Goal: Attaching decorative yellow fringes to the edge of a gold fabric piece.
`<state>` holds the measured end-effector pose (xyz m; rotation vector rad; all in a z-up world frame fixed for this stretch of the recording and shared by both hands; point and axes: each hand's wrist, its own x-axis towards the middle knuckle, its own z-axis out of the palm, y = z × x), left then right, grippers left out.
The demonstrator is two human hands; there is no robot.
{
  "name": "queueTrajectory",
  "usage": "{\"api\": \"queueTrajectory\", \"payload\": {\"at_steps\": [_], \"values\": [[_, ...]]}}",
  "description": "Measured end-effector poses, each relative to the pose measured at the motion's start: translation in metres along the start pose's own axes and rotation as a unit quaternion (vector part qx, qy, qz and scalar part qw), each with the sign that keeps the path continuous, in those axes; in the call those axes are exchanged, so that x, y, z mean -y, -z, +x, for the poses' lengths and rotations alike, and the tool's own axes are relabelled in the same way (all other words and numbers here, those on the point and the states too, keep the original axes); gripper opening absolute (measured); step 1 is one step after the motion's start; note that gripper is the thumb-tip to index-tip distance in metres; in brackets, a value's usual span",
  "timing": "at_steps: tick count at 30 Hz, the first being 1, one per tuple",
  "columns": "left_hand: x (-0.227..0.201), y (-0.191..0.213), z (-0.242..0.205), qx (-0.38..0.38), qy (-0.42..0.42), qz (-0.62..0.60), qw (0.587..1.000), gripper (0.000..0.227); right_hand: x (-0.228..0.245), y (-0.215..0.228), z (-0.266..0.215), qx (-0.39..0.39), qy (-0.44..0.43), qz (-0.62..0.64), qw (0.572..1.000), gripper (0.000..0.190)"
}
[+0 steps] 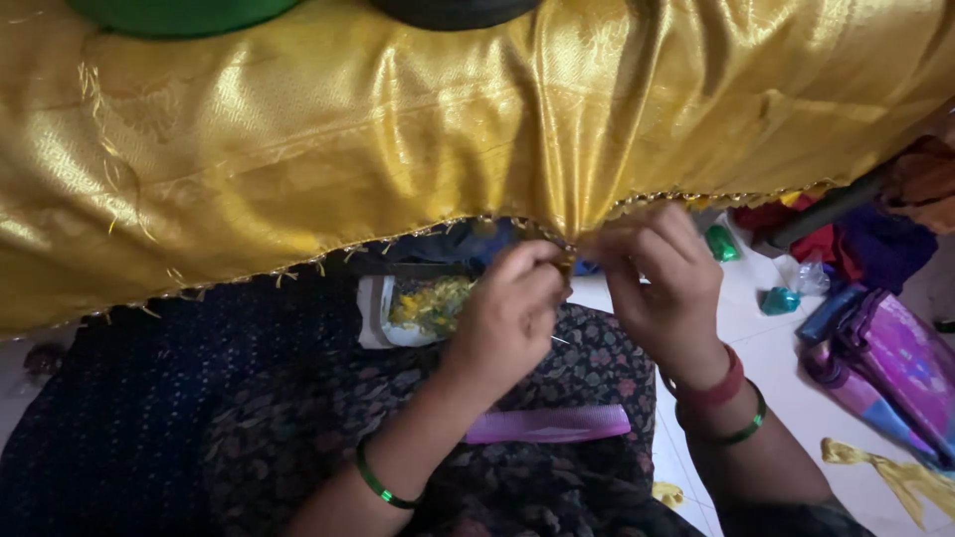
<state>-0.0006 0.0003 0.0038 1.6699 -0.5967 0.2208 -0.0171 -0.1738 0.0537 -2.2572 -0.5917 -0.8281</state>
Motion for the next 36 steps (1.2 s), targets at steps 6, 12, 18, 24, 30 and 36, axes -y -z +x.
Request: {"api": "queueTrajectory", "payload": {"at_steps": [6, 12, 18, 24, 30, 36], "values": [[0.004, -0.004, 0.008, 0.009, -0.037, 0.004, 0.999, 0.003, -0.009, -0.006, -0.002, -0.094, 0.040, -0.084, 0.991, 0.013], [0.018, -0.012, 0.004, 0.004, -0.087, -0.028, 0.996, 0.014, -0.031, -0.002, -0.021, 0.040, -0.198, 0.125, 0.971, 0.007], [-0.004, 0.010, 0.012, -0.037, -0.153, 0.123, 0.980, 0.023, -0.025, -0.002, -0.018, 0.082, -0.228, 0.245, 0.939, 0.009], [-0.006, 0.027, 0.014, -0.038, -0.233, 0.309, 0.921, 0.024, -0.019, -0.001, -0.013, 0.048, -0.184, 0.206, 0.960, 0.006], [-0.003, 0.024, 0.014, -0.063, -0.216, 0.287, 0.931, 0.012, -0.013, 0.003, -0.008, 0.032, -0.128, 0.098, 0.986, 0.009], [-0.006, 0.022, 0.016, -0.039, -0.114, 0.174, 0.977, 0.014, -0.010, 0.006, -0.002, 0.022, -0.054, 0.023, 0.998, 0.011]]}}
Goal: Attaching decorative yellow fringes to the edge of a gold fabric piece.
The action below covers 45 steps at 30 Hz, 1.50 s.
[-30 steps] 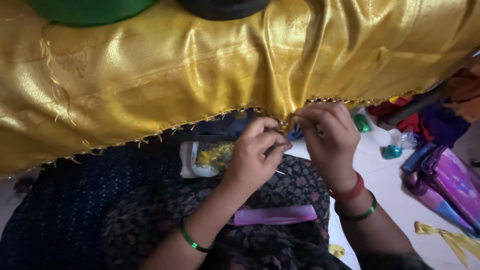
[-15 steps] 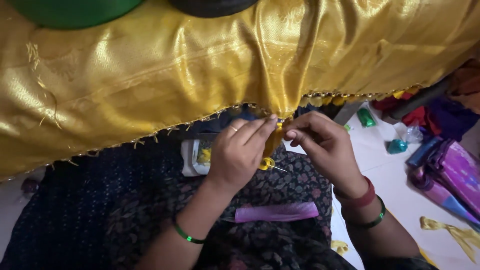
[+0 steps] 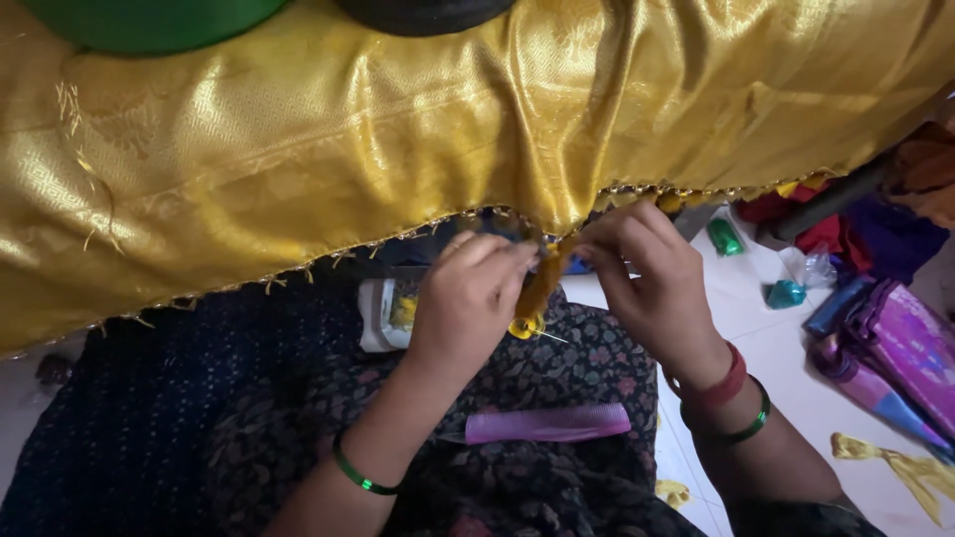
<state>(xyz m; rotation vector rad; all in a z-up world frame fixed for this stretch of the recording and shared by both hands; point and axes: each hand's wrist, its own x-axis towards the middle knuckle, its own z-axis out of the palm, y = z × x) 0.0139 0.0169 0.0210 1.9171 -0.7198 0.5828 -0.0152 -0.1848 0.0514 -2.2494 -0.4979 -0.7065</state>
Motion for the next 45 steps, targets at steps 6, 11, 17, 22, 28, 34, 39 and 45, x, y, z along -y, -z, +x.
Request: {"api": "queueTrajectory", "payload": {"at_steps": [6, 11, 17, 22, 28, 34, 39, 45], "values": [[0.001, 0.002, 0.005, -0.053, -0.007, 0.031, 0.998, 0.009, -0.003, 0.000, 0.002, -0.003, 0.047, -0.052, 0.998, 0.015], [0.003, -0.002, 0.008, -0.051, 0.014, -0.106, 0.993, 0.007, -0.009, 0.000, 0.006, 0.054, 0.113, -0.107, 0.986, 0.028], [0.006, -0.014, 0.009, -0.082, 0.037, -0.042, 0.995, 0.009, -0.006, -0.003, 0.003, 0.061, 0.137, -0.135, 0.979, 0.034], [0.013, -0.019, 0.006, 0.000, 0.183, -0.237, 0.954, 0.007, -0.018, -0.004, -0.006, 0.046, 0.112, -0.127, 0.984, 0.037], [0.027, -0.040, -0.011, 0.044, 0.258, -0.481, 0.837, 0.005, -0.009, -0.003, -0.019, 0.057, 0.040, -0.098, 0.993, 0.029], [0.013, -0.039, -0.007, 0.021, 0.153, -0.284, 0.946, 0.009, 0.005, 0.008, -0.022, 0.054, 0.056, -0.090, 0.993, 0.024], [0.006, -0.040, -0.007, 0.004, 0.100, -0.193, 0.976, 0.013, 0.016, 0.006, -0.005, -0.023, 0.104, -0.124, 0.987, 0.023], [0.010, -0.034, -0.014, 0.014, 0.297, -0.455, 0.839, 0.005, 0.017, -0.013, -0.003, -0.007, 0.010, 0.092, 0.996, 0.029]]}}
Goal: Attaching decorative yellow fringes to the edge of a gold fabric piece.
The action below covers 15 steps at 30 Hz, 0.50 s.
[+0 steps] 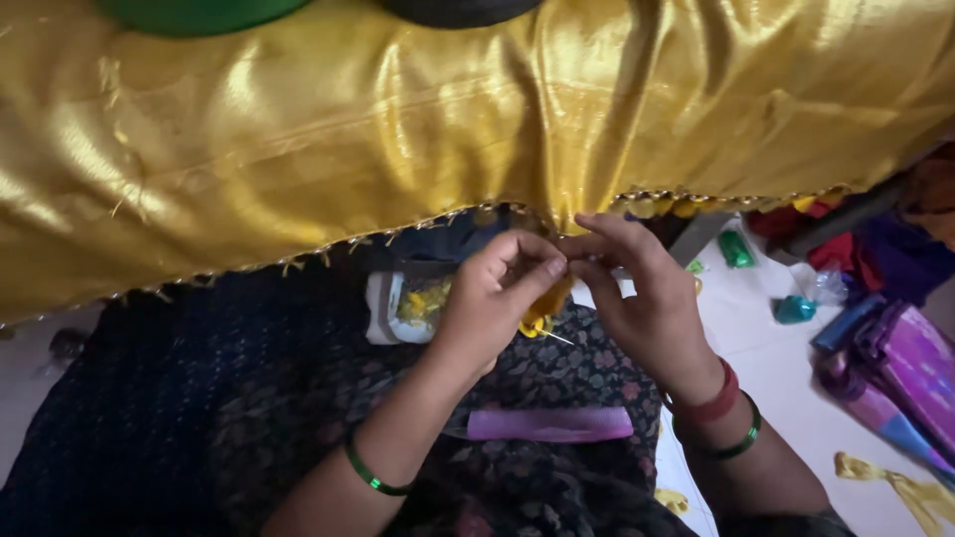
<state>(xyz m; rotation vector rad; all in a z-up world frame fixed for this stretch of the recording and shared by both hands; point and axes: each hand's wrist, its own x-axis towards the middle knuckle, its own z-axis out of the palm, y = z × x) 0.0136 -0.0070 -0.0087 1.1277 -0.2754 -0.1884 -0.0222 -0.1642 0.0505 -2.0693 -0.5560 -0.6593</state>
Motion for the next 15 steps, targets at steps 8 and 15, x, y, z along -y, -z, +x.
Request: {"api": "queueTrajectory", "payload": {"at_steps": [8, 15], "values": [[-0.020, -0.009, -0.015, -0.114, -0.262, 0.397, 0.872, 0.012, 0.005, -0.002, 0.003, 0.006, 0.197, -0.238, 0.951, 0.034], [-0.036, -0.013, -0.008, -0.041, -0.327, 0.464, 0.822, 0.012, -0.007, 0.006, -0.004, 0.003, 0.076, -0.145, 0.986, 0.025]]}}
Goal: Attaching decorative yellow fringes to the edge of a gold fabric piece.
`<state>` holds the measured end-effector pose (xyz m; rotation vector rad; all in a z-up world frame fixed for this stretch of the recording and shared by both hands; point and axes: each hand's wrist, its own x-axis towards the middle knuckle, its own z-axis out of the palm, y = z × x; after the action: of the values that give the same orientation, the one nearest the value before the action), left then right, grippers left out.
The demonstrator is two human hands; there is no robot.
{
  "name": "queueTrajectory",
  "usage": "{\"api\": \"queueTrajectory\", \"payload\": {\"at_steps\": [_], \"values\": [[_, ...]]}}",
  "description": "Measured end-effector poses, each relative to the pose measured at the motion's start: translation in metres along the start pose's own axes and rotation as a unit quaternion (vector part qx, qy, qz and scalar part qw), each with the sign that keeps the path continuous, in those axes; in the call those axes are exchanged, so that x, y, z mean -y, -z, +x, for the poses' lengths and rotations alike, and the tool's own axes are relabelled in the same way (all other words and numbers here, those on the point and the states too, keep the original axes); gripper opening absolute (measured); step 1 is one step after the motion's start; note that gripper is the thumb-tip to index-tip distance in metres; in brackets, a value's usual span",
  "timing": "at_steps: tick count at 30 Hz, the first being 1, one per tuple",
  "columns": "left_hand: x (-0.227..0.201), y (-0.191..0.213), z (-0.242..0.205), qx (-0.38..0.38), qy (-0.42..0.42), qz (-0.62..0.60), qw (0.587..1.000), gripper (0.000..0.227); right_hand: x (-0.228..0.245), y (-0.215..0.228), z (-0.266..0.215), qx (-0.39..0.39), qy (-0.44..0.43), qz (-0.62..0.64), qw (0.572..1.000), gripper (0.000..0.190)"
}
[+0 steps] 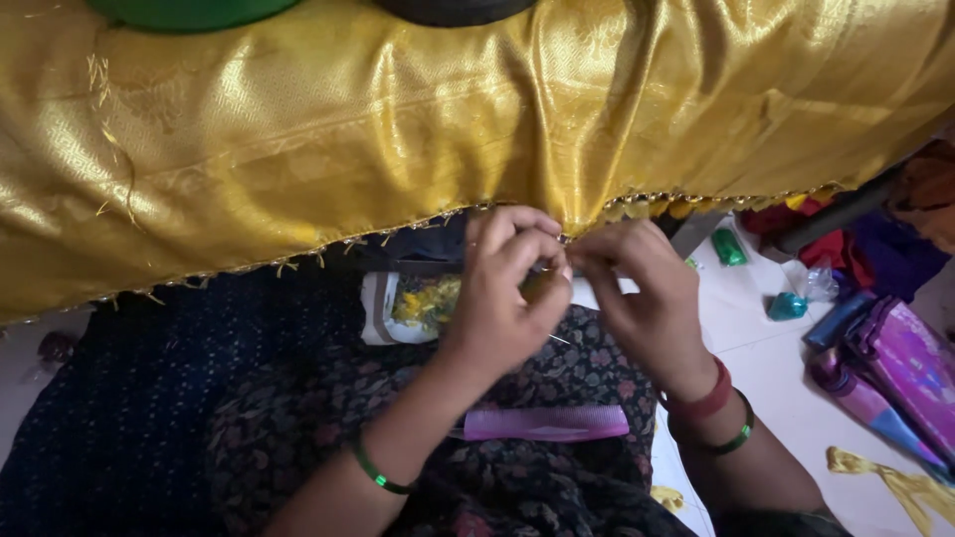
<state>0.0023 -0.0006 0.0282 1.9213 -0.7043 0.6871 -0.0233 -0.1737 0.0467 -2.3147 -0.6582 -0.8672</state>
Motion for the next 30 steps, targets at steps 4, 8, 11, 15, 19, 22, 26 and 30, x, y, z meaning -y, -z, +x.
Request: {"api": "queueTrajectory", "payload": {"at_steps": [4, 8, 11, 15, 19, 22, 26, 30], "values": [[0.011, 0.003, 0.002, 0.032, 0.070, -0.179, 0.981, 0.011, -0.010, 0.009, -0.008, 0.029, -0.122, 0.219, 0.968, 0.021], [0.011, 0.002, 0.001, 0.043, 0.050, -0.162, 0.985, 0.011, -0.010, 0.010, -0.015, 0.023, -0.149, 0.272, 0.950, 0.020], [0.003, 0.001, 0.003, 0.037, 0.042, -0.169, 0.984, 0.011, -0.019, -0.003, -0.028, -0.020, -0.186, 0.302, 0.935, 0.008], [0.003, 0.003, 0.008, 0.001, 0.042, -0.134, 0.990, 0.008, -0.021, -0.011, -0.028, -0.060, -0.198, 0.381, 0.901, 0.004], [0.000, 0.000, 0.007, 0.017, -0.010, -0.083, 0.996, 0.006, -0.025, -0.019, -0.033, -0.087, -0.206, 0.438, 0.871, 0.007], [0.001, -0.006, 0.005, 0.004, 0.009, -0.061, 0.998, 0.007, -0.028, -0.023, -0.039, -0.082, -0.213, 0.443, 0.867, 0.009], [0.012, -0.013, -0.003, -0.022, 0.131, -0.164, 0.977, 0.007, -0.032, -0.023, -0.037, -0.060, -0.226, 0.427, 0.873, 0.008], [0.035, -0.020, -0.026, 0.054, 0.293, -0.243, 0.923, 0.010, -0.033, -0.023, -0.050, -0.012, -0.278, 0.358, 0.891, 0.003]]}}
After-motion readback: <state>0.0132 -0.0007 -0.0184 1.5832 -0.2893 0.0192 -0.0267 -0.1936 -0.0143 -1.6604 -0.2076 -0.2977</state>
